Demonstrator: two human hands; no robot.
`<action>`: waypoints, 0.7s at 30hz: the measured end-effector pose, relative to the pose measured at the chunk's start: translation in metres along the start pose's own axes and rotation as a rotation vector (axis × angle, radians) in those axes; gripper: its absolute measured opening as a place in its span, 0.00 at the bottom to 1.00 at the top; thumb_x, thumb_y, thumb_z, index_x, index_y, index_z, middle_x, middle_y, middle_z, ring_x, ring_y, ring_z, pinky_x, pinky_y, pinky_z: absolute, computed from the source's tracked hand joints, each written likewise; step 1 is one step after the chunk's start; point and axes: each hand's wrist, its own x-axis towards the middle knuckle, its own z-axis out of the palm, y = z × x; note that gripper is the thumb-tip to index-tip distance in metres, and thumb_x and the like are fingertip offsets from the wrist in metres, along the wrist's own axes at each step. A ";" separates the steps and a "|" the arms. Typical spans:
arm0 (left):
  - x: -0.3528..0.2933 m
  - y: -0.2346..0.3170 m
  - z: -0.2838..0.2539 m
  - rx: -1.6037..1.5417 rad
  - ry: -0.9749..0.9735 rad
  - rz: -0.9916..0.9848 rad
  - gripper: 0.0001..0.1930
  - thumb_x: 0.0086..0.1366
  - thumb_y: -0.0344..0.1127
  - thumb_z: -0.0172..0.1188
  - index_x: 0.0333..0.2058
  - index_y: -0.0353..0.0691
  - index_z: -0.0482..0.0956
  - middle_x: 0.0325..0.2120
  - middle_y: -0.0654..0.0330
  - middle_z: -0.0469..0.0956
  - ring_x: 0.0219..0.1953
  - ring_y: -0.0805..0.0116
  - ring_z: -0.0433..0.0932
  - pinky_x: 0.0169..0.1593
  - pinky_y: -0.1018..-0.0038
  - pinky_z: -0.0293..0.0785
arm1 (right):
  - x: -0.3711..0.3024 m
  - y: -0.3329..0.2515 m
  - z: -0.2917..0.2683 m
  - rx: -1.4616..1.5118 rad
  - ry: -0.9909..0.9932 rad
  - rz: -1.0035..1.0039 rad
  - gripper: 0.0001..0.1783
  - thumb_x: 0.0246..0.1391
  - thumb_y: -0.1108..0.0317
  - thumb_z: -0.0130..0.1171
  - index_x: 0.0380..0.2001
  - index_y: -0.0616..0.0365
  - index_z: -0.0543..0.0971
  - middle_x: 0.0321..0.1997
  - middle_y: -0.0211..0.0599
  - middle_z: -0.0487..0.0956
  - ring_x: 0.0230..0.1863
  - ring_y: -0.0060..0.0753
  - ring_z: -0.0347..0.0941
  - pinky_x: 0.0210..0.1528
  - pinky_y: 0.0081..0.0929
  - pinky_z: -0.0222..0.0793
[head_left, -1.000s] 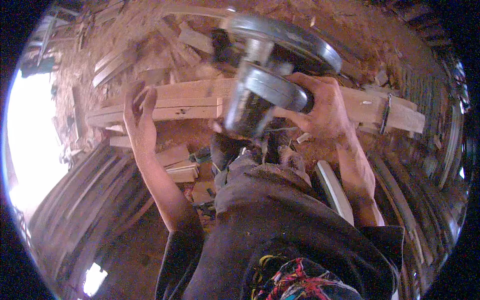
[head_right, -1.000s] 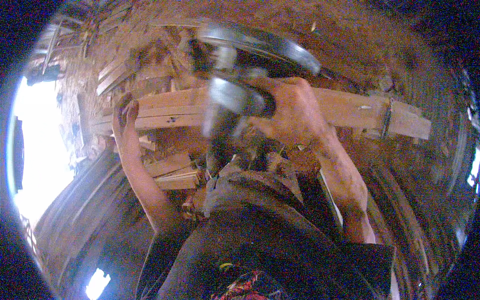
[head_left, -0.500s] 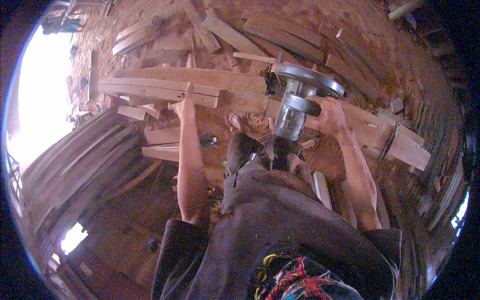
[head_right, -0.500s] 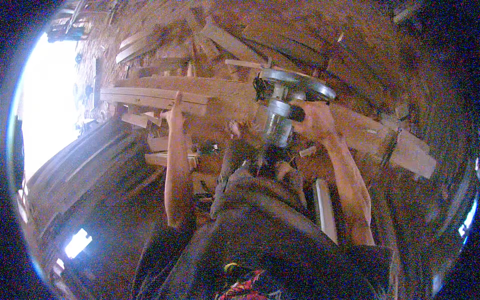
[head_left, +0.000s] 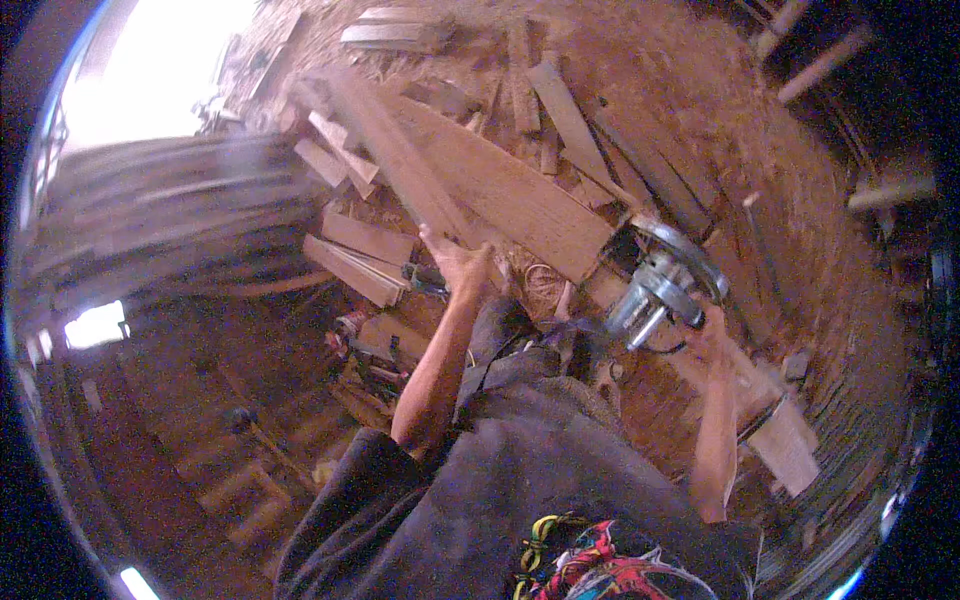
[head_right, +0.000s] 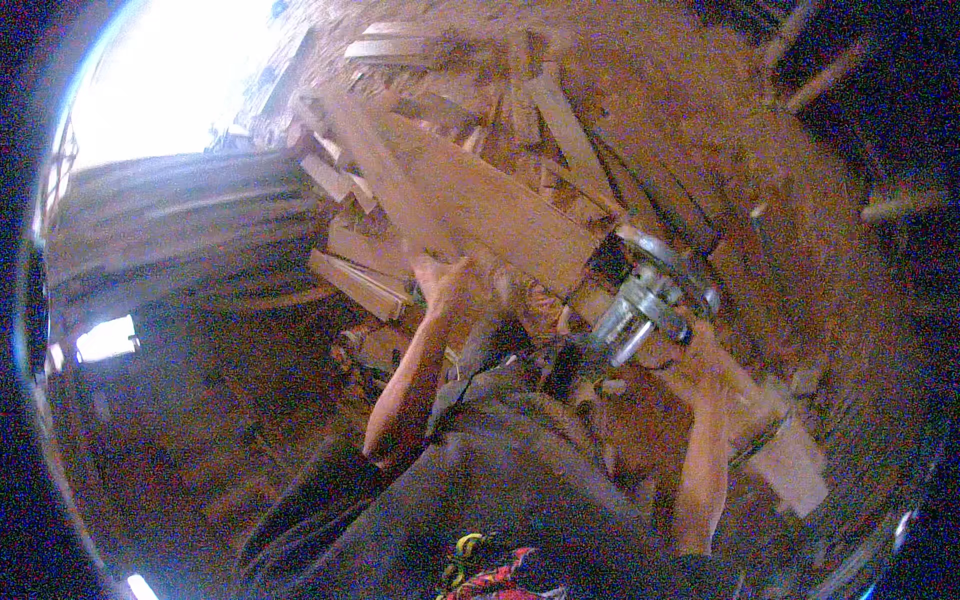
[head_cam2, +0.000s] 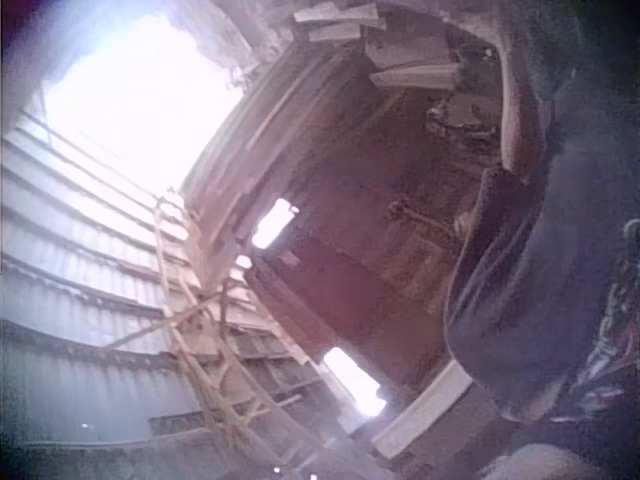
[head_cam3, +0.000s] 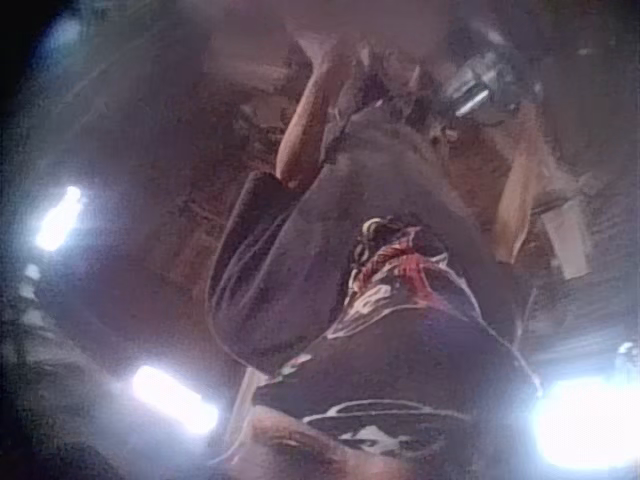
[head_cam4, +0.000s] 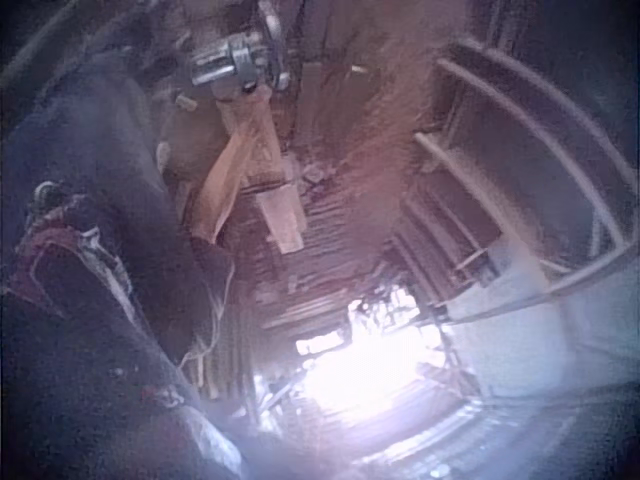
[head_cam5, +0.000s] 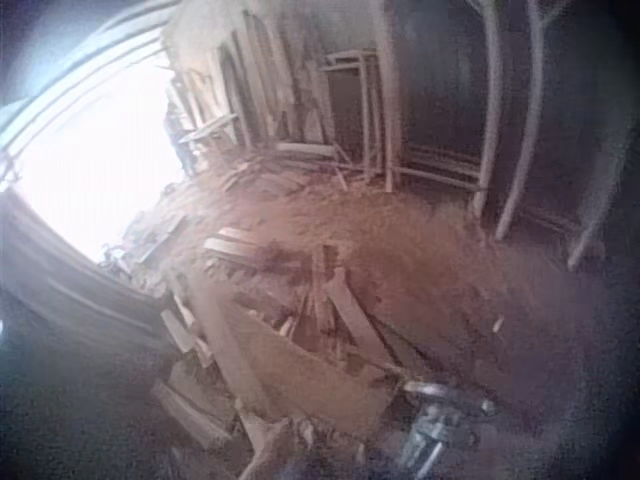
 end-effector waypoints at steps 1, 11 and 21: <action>-0.001 -0.018 0.014 0.210 0.083 0.087 0.59 0.52 0.47 0.76 0.72 0.32 0.45 0.69 0.32 0.53 0.73 0.38 0.52 0.75 0.56 0.51 | -0.005 -0.002 -0.001 -0.007 0.003 0.011 0.25 0.51 0.62 0.71 0.50 0.64 0.80 0.45 0.50 0.84 0.47 0.46 0.80 0.50 0.41 0.77; 0.050 -0.133 0.013 -0.621 -0.376 -0.456 0.57 0.51 0.62 0.78 0.66 0.25 0.60 0.63 0.39 0.70 0.62 0.51 0.73 0.64 0.61 0.70 | -0.006 -0.032 -0.019 0.100 0.087 -0.032 0.21 0.50 0.69 0.71 0.45 0.70 0.81 0.37 0.48 0.85 0.38 0.39 0.81 0.45 0.36 0.75; 0.077 -0.171 -0.124 0.573 0.087 0.387 0.38 0.55 0.39 0.71 0.63 0.36 0.67 0.49 0.50 0.77 0.54 0.48 0.75 0.57 0.55 0.71 | -0.053 -0.084 -0.014 0.068 0.419 0.254 0.24 0.52 0.72 0.70 0.52 0.72 0.79 0.45 0.43 0.84 0.45 0.38 0.79 0.52 0.35 0.74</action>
